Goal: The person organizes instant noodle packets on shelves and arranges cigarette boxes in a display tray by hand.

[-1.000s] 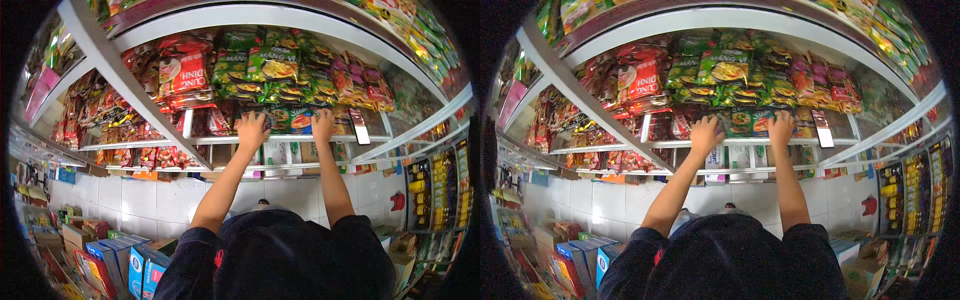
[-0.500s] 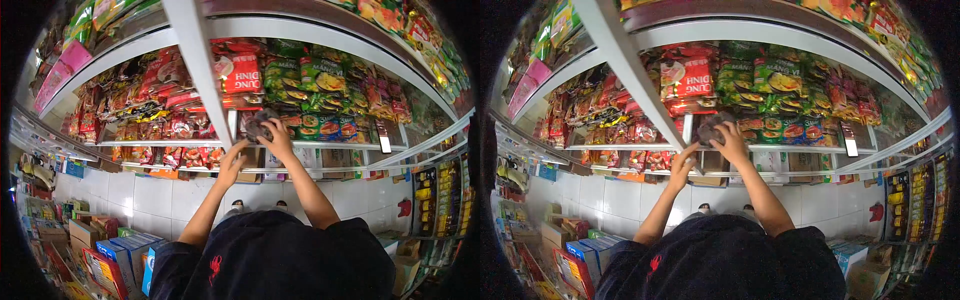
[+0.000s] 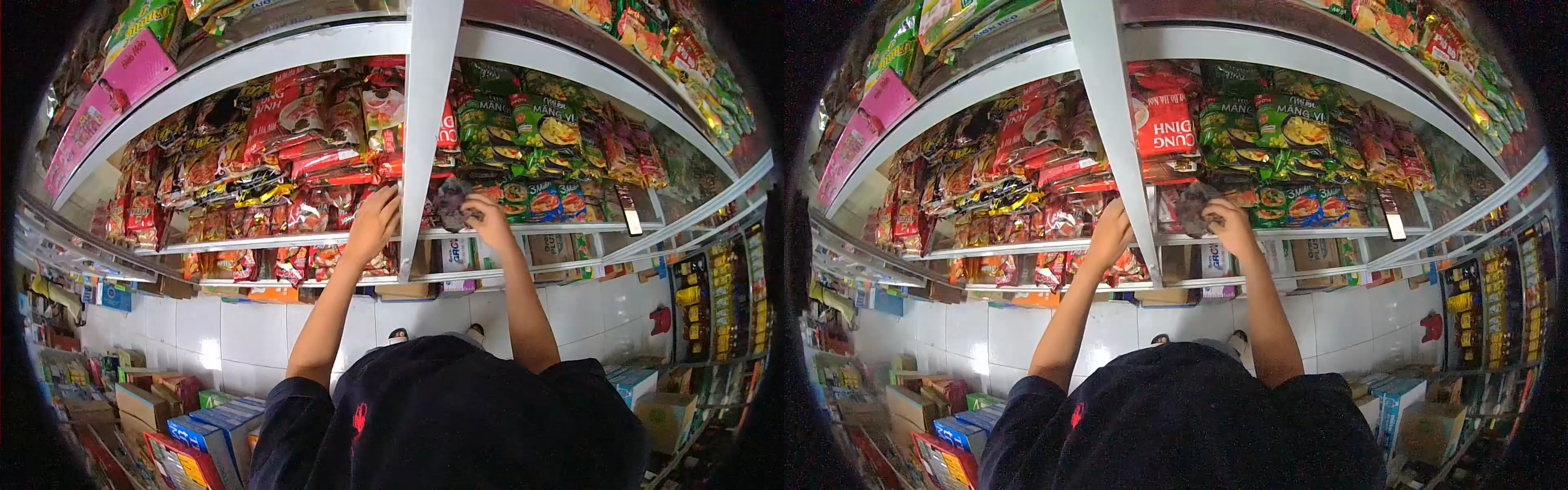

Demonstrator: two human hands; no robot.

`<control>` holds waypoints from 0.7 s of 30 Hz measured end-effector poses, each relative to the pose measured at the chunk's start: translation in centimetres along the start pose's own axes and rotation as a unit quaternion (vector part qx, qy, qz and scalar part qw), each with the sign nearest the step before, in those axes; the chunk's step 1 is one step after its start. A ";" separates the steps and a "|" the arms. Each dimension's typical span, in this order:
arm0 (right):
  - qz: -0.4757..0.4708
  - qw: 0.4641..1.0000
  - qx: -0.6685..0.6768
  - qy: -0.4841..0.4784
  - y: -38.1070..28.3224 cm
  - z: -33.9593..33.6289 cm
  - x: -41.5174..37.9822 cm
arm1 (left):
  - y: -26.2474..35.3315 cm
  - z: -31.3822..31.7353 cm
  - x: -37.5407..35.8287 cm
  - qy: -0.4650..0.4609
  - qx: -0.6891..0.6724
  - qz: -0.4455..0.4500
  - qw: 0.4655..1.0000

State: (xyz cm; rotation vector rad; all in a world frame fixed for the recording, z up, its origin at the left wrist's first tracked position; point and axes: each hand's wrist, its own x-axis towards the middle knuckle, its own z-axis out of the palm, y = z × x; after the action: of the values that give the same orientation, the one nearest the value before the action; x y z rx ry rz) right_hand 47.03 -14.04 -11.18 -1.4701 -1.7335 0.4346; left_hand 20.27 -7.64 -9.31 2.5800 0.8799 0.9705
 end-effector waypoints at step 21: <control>-0.008 0.952 -0.235 0.195 -1.6 4.2 -0.8 | -1.9 -0.8 -1.9 0.067 0.153 -0.078 0.983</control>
State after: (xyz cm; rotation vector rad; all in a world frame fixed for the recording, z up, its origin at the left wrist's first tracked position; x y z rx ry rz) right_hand 42.77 -14.23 -12.90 -1.7251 -1.5821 -0.2916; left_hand 17.72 -7.28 -10.47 2.6603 1.3428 1.0446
